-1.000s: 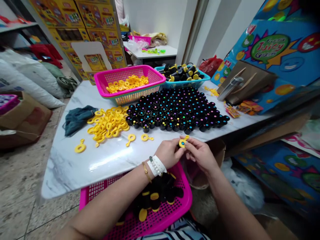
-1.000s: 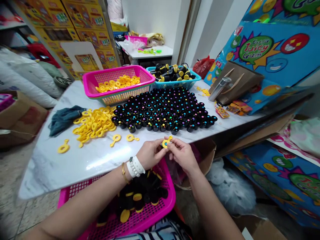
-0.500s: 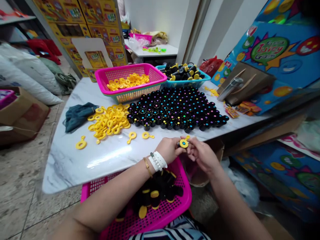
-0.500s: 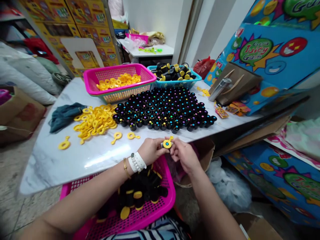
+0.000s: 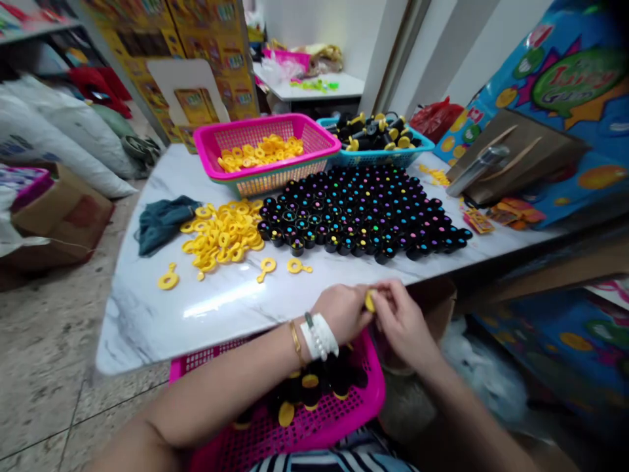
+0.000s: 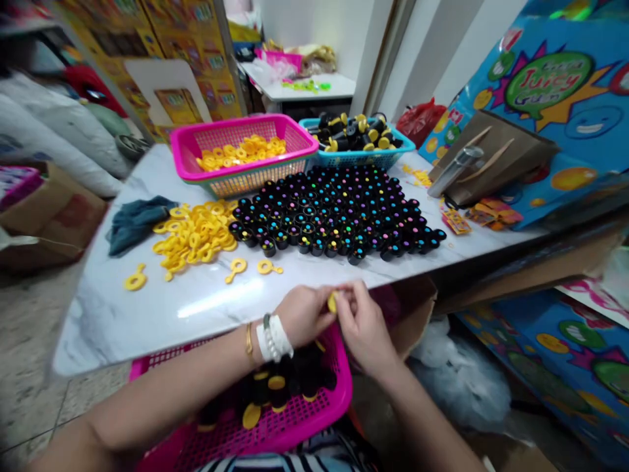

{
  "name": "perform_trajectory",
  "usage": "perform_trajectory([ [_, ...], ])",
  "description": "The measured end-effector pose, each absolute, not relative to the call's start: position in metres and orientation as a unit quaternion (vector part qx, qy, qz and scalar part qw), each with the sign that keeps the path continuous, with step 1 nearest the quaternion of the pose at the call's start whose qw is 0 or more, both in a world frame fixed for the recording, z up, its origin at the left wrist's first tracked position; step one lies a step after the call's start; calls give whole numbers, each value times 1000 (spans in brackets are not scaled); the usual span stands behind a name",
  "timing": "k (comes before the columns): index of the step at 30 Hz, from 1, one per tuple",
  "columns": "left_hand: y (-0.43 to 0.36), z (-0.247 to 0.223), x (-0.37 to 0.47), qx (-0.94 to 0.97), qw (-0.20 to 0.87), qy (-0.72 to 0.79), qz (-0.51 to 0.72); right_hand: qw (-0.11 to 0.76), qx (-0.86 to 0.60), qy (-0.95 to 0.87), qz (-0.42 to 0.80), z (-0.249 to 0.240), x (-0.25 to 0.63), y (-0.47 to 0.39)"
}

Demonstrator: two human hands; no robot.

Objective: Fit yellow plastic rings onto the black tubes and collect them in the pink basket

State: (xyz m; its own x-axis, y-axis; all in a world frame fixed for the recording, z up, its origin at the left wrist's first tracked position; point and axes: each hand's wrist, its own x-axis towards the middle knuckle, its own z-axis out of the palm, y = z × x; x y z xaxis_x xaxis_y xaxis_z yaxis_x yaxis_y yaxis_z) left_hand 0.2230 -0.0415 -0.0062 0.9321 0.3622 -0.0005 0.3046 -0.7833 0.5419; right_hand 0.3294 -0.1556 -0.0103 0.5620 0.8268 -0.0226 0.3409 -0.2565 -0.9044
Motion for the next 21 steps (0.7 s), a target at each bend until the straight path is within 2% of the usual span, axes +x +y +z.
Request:
perform_trajectory([
  [3, -44, 0, 188, 961, 246, 125, -31, 470, -715, -389, 342, -29, 305, -171],
  [5, -34, 6, 165, 964, 232, 130, -8, 466, -705, -406, 348, -36, 297, -174],
  [8, -7, 13, 148, 958, 126, 238, 104, 477, -714, -434, 274, -32, 298, -164],
  [10, 7, 11, 147, 946, 51, 288, 139, 486, -717, -457, 201, -25, 302, -154],
  [12, 8, 6, 153, 947, 26, 283, 152, 480, -719, -488, 117, -20, 305, -143],
  [16, -14, -6, 169, 957, 105, 199, 181, 394, -752, -529, -11, -21, 308, -127],
  [19, -20, -6, 188, 933, 235, 199, 184, 297, -787, -538, -50, -24, 306, -119],
  [21, -15, -3, 201, 895, 329, 241, 181, 265, -797, -539, -63, -23, 304, -117],
])
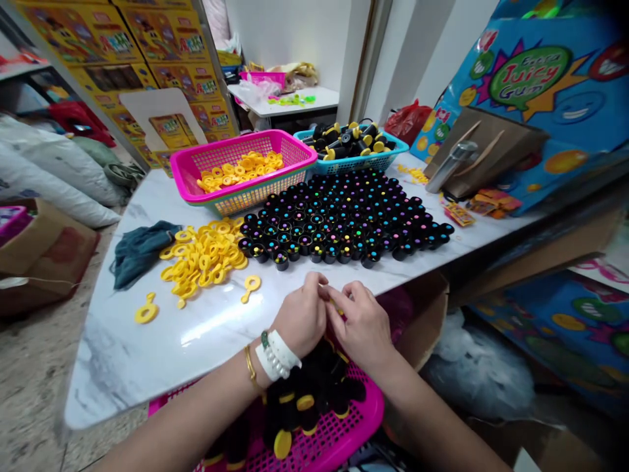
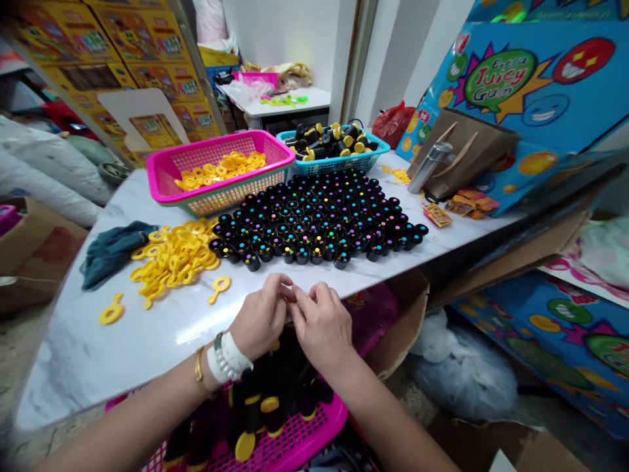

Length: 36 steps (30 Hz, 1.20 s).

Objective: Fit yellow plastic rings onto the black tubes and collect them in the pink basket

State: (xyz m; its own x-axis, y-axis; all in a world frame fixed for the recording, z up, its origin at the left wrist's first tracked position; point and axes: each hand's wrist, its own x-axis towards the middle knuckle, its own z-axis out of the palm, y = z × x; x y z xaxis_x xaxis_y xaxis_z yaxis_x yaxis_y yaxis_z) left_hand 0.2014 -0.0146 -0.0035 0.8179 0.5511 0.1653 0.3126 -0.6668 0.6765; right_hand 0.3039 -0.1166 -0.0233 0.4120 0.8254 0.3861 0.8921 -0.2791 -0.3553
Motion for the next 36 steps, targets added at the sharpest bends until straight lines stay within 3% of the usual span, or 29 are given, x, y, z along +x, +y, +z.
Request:
perform_trajectory([
  [5, -4, -3, 225, 824, 434, 297, 211, 261, -790, -553, -46, -15, 311, -118],
  [10, -22, -10, 242, 873, 337, 240, 259, 256, -826, -502, -17, -23, 338, -136],
  [13, -31, -12, 256, 893, 315, 210, 245, 329, -842, -427, 1, -32, 354, -148],
  [17, -33, -12, 278, 887, 326, 239, 225, 470, -795, -349, 162, -33, 376, -156],
  [20, -31, -12, 290, 891, 316, 255, 201, 514, -767, -322, 211, -26, 397, -151],
  [25, -28, -12, 295, 884, 319, 285, 187, 423, -773, -455, 132, -14, 415, -140],
  [28, -27, -12, 290, 874, 332, 304, 179, 399, -738, -507, 197, -11, 409, -148],
  [32, -29, -12, 279, 883, 322, 300, 165, 491, -702, -400, 326, -8, 404, -165],
  [36, -31, -10, 269, 889, 325, 284, 154, 567, -683, -319, 332, 0, 404, -164],
])
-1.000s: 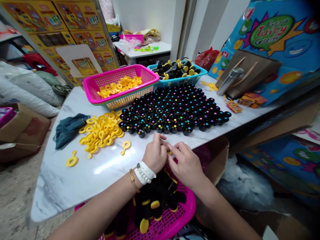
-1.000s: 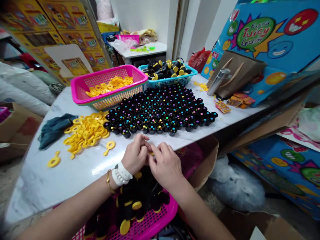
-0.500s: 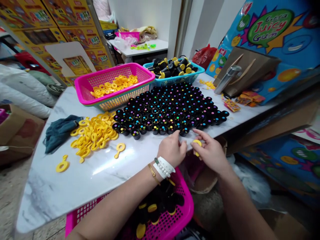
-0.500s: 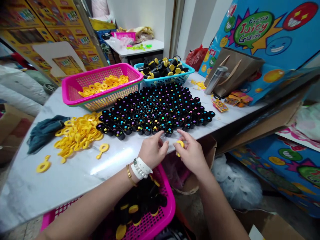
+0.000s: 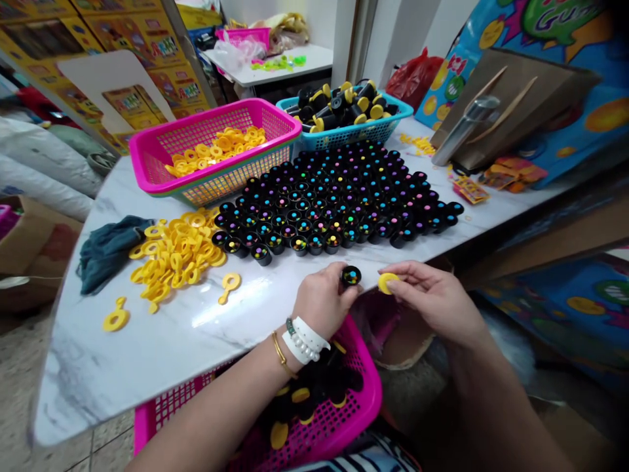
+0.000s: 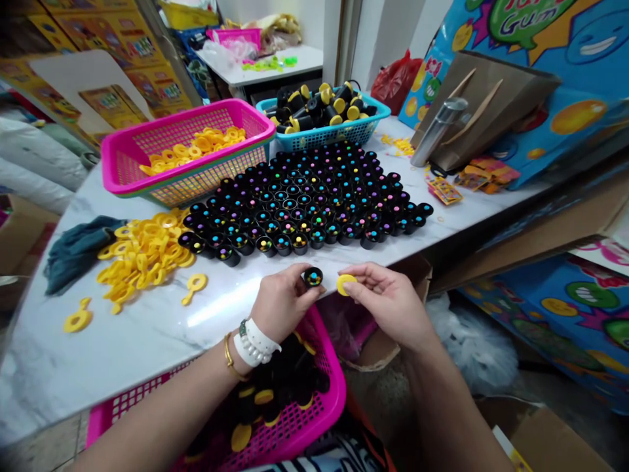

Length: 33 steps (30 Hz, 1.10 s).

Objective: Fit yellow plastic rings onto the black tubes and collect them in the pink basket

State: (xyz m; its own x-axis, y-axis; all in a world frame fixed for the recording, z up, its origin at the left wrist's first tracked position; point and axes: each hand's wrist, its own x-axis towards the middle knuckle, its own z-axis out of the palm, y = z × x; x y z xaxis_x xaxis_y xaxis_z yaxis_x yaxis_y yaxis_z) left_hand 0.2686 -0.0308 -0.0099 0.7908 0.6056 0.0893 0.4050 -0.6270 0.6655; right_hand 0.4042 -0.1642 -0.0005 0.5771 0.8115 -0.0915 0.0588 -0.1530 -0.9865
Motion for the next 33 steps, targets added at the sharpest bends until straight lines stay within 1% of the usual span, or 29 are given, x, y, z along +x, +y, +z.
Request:
perform_trajectory([
  [5, -28, -9, 267, 889, 340, 272, 141, 533, -672, -413, 306, 7, 400, -137],
  [12, -28, -8, 267, 880, 362, 271, 148, 554, -661, -299, 409, 4, 397, -117],
  [17, -17, 2, 265, 848, 464, 231, 114, 534, -655, -268, 464, 2, 391, -122],
  [19, -12, 3, 267, 843, 472, 234, 107, 544, -653, -250, 464, -2, 389, -123],
  [24, -9, 0, 272, 841, 473, 236, 110, 608, -630, -208, 436, -11, 385, -120],
  [28, -15, -2, 265, 850, 454, 222, 148, 606, -624, -211, 445, -11, 384, -122],
  [33, -17, -11, 262, 862, 446, 189, 149, 626, -629, -228, 401, -5, 385, -125],
])
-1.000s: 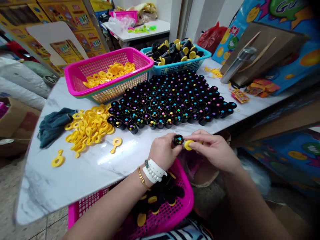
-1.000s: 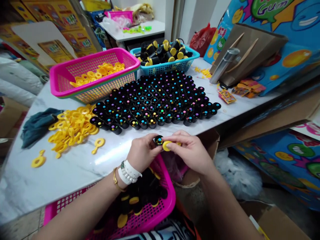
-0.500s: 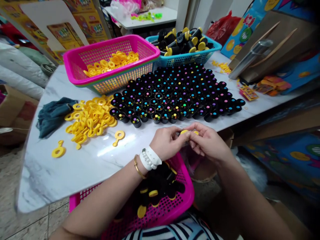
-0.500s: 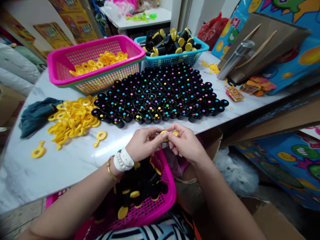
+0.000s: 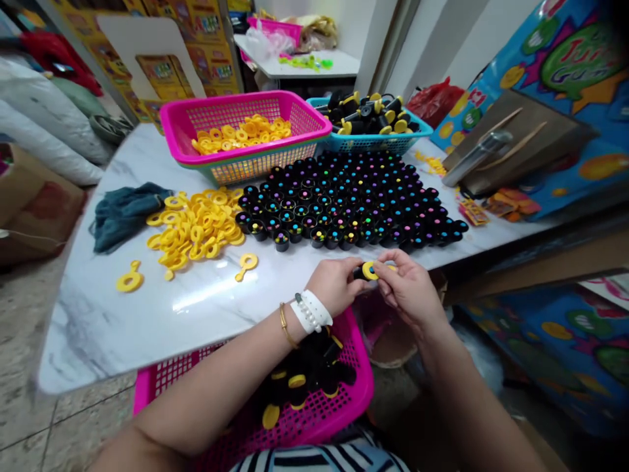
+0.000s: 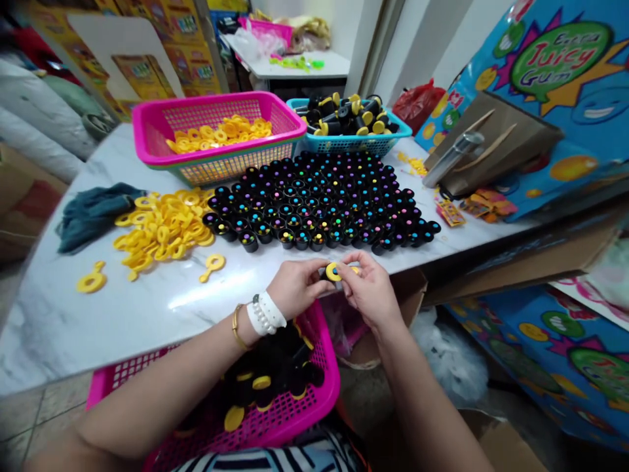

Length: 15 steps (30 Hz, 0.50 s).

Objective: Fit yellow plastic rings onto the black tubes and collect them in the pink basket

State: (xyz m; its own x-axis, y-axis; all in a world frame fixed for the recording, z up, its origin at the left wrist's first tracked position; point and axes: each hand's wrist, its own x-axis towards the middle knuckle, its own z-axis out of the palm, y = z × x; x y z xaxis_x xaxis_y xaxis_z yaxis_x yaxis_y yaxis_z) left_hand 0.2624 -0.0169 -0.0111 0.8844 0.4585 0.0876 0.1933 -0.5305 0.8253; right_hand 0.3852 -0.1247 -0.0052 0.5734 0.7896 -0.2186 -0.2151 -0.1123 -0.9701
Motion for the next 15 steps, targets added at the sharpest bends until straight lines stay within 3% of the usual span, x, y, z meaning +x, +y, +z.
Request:
perform_trajectory([
  [15, -18, -8, 263, 867, 438, 182, 155, 605, -651, -253, 382, -9, 380, -126],
])
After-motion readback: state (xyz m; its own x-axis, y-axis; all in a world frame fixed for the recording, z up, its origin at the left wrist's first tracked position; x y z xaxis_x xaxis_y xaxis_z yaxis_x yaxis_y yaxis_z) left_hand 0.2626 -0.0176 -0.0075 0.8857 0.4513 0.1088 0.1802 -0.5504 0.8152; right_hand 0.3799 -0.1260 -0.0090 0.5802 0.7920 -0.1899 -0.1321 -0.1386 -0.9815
